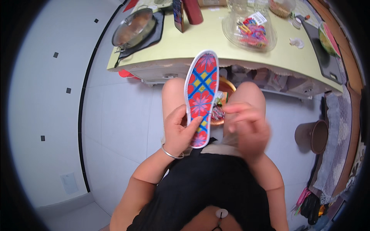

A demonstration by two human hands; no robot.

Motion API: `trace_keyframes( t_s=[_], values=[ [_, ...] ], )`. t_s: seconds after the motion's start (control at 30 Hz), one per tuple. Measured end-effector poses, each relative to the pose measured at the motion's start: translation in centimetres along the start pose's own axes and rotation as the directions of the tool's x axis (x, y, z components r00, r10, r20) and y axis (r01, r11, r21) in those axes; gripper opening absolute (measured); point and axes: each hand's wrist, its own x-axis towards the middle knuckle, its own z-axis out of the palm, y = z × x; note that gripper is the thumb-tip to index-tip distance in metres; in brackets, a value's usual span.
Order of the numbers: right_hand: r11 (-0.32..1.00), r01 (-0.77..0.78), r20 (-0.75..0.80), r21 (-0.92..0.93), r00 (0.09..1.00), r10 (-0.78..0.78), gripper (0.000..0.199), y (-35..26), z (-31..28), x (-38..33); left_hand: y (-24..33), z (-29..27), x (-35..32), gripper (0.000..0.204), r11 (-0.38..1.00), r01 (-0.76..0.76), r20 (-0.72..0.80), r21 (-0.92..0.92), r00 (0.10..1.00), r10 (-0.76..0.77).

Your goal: The person sews a pattern onto a shoe insole by hand with a needle and thread.

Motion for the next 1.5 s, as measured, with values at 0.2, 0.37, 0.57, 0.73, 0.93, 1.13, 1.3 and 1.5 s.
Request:
trace_keyframes(
  t_s=[0.2, 0.37, 0.57, 0.73, 0.93, 1.13, 1.3, 1.5],
  values=[
    [0.842, 0.101, -0.506, 0.530, 0.835, 0.218, 0.006, -5.7, -22.5, 0.3, -1.2, -11.2, 2.6, 0.018, 0.507, -0.188, -0.152, 0.841, 0.819, 0.554],
    [0.942, 0.260, -0.833, 0.212, 0.553, 0.034, 0.015, -7.8, -48.2, -9.5, -1.8, -20.0, 2.3, 0.013, 0.485, 0.050, -0.376, 0.873, 0.703, 0.604],
    [0.996, 0.086, -0.899, 0.012, 0.437, -0.027, 0.032, -2.4, -30.0, -2.5, -2.8, -12.6, 2.5, 0.011, 0.950, -0.090, -0.472, 0.299, 0.851, 0.229],
    [0.944, -0.258, -0.473, -0.205, 0.870, 0.136, 0.012, 0.8, -7.8, 0.7, -0.7, -4.2, 1.6, 0.027, 0.954, 0.024, -0.182, -0.299, 0.980, -0.081],
    [0.766, 0.148, 0.104, -0.626, 0.989, -0.107, 0.007, 0.6, 1.5, 0.4, 1.0, -0.9, 0.3, 0.027, 0.933, 0.023, -0.069, -0.359, 0.996, -0.051],
    [0.722, 0.298, 0.213, -0.624, 0.954, -0.210, 0.012, 1.5, 2.6, 0.4, 1.1, -0.7, -0.2, 0.028, 0.949, 0.001, -0.050, -0.316, 0.999, -0.018],
    [0.696, 0.323, 0.238, -0.641, 0.946, -0.220, 0.013, 1.5, 3.0, 0.7, 1.5, -0.5, -0.4, 0.027, 0.944, -0.007, -0.047, -0.331, 0.999, -0.009],
    [0.676, 0.335, 0.239, -0.656, 0.942, -0.236, 0.013, 1.8, 2.9, 0.7, 1.5, -0.4, -0.2, 0.027, 0.941, -0.013, -0.037, -0.337, 0.999, 0.001]
  ],
)
